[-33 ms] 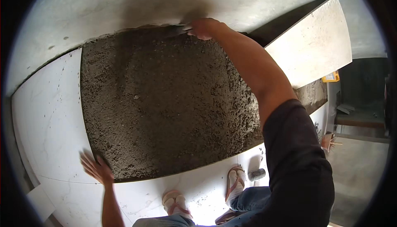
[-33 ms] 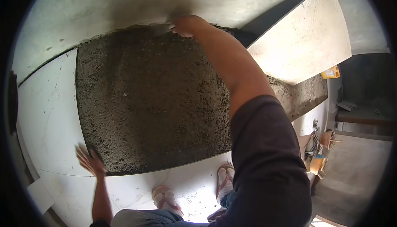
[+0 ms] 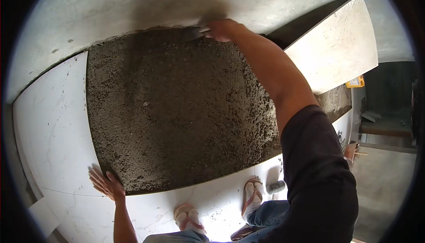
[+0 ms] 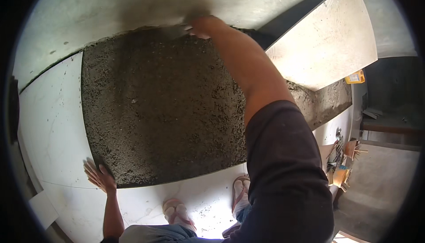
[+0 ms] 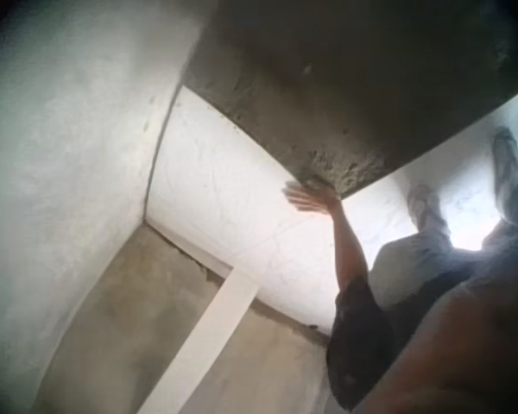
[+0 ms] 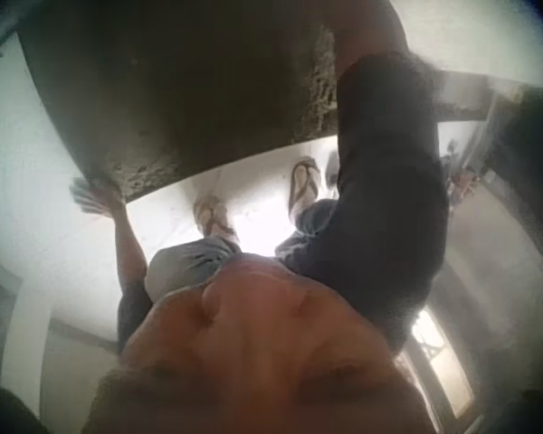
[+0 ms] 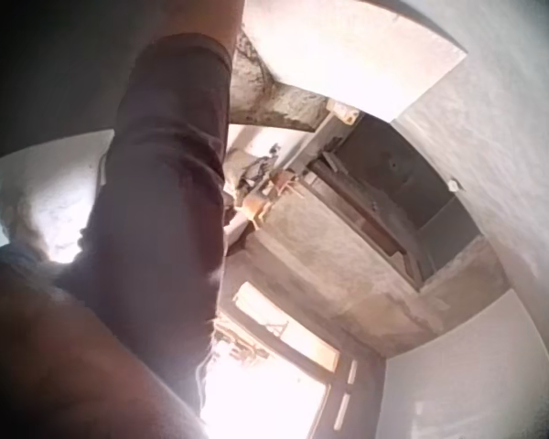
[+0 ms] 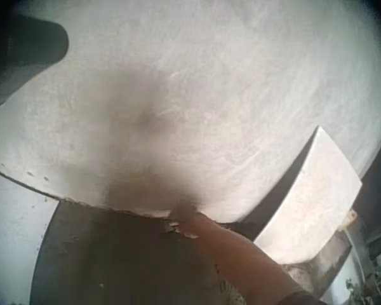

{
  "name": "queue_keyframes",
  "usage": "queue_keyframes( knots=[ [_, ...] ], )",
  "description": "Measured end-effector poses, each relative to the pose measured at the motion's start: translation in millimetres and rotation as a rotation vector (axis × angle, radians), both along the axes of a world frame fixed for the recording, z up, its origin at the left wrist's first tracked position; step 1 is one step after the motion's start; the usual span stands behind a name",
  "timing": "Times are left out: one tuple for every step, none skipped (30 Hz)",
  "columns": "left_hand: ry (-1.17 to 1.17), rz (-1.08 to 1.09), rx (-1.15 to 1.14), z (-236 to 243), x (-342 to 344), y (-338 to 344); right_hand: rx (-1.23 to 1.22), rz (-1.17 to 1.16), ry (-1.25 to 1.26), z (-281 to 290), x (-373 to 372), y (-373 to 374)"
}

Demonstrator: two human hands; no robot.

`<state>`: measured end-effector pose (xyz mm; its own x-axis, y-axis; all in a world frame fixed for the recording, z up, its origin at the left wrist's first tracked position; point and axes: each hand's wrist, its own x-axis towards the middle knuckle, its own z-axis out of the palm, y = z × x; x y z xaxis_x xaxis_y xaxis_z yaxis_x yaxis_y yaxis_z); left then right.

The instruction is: The person taps a large white tile into place with a rubber mallet, lifts it to reveal the mortar bed, and uses a trowel to spread and smooth mortar from a bucket before repositioning the tile and tapping it down again.

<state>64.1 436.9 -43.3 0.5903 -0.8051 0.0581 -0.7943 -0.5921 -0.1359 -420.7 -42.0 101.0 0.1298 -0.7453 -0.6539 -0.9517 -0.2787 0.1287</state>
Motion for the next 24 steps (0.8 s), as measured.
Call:
queue_keyframes(
  knots=[
    [0.162, 0.058, -0.061, 2.3, 1.3, 11.0, -0.087, 0.077, -0.022, 4.8, -21.3, 4.6],
    [0.159, 0.064, -0.049, 2.2, -2.0, 16.6, -0.163, 0.151, -0.038, 8.0, -49.7, 13.5],
    [0.108, 0.068, -0.057, 0.7, -8.7, 19.3, -0.171, 0.123, -0.035, 8.7, -86.6, 21.2],
    [0.041, 0.066, -0.069, 1.6, -13.3, 16.9, -0.185, 0.089, -0.048, 0.1, -126.6, 22.5],
    [0.049, 0.066, -0.078, 1.8, -22.5, 17.5, -0.091, -0.116, 0.089, 7.4, -162.0, 20.4],
    [0.098, 0.179, -0.070, 5.0, -31.3, 22.7, -0.001, -0.325, 0.219, 21.8, -173.5, 21.0],
    [0.148, 0.288, -0.061, 6.5, -35.8, 28.0, -0.015, -0.329, 0.221, 28.3, -180.5, 22.7],
    [0.145, 0.295, -0.076, 6.5, -35.6, 38.0, -0.048, -0.099, 0.210, 41.2, -170.1, 32.7],
    [0.140, 0.309, -0.091, 1.9, -39.7, 51.4, -0.068, 0.122, 0.211, 48.1, -167.3, 41.6],
    [0.135, 0.321, -0.106, -2.8, -43.6, 62.2, -0.120, 0.135, 0.087, 43.9, -160.0, 37.0],
    [0.147, 0.311, -0.128, -8.2, -43.8, 68.2, -0.167, 0.138, -0.033, 33.5, -153.1, 32.9],
    [0.156, 0.291, -0.127, -10.0, -46.4, 65.0, -0.156, -0.032, -0.009, 8.5, -157.8, 21.3],
    [0.146, 0.312, -0.134, -4.0, -42.5, 69.6, -0.118, -0.090, 0.005, 14.5, -114.6, 20.7],
    [0.157, 0.312, -0.137, -3.1, -43.6, 68.9, -0.120, -0.094, 0.003, 8.2, -120.0, 21.1],
    [0.157, 0.309, -0.138, -3.7, -45.3, 66.7, -0.157, -0.075, -0.025, 0.2, -125.2, 22.2],
    [0.162, 0.307, -0.139, -5.0, -47.3, 63.5, -0.195, -0.056, -0.053, -4.2, -130.8, 21.4],
    [0.150, 0.314, -0.126, -0.7, -43.7, 68.6, -0.114, -0.077, -0.040, 2.9, -133.5, 19.9],
    [0.178, 0.292, -0.115, -7.5, -50.5, 61.4, -0.122, 0.070, 0.026, -12.2, -197.9, 11.8],
    [0.155, 0.302, -0.122, -6.1, -47.3, 63.2, -0.112, 0.089, 0.014, -16.1, -184.9, 7.8],
    [0.137, 0.316, -0.138, -4.4, -45.0, 65.7, -0.081, 0.076, 0.051, -7.1, -166.8, 5.2],
    [0.106, 0.315, -0.115, -3.2, -44.5, 68.8, -0.055, 0.061, 0.093, 8.8, -148.4, 6.0],
    [0.100, 0.327, -0.122, 0.3, -44.1, 68.1, -0.029, 0.036, 0.132, 21.8, -132.0, 12.0],
    [0.112, 0.338, -0.108, 3.9, -47.7, 66.1, -0.006, 0.009, 0.171, 30.3, -119.3, 16.9],
    [0.138, 0.341, -0.093, 2.7, -52.1, 64.0, -0.159, 0.041, -0.098, 18.1, -139.2, 26.9]
  ],
)
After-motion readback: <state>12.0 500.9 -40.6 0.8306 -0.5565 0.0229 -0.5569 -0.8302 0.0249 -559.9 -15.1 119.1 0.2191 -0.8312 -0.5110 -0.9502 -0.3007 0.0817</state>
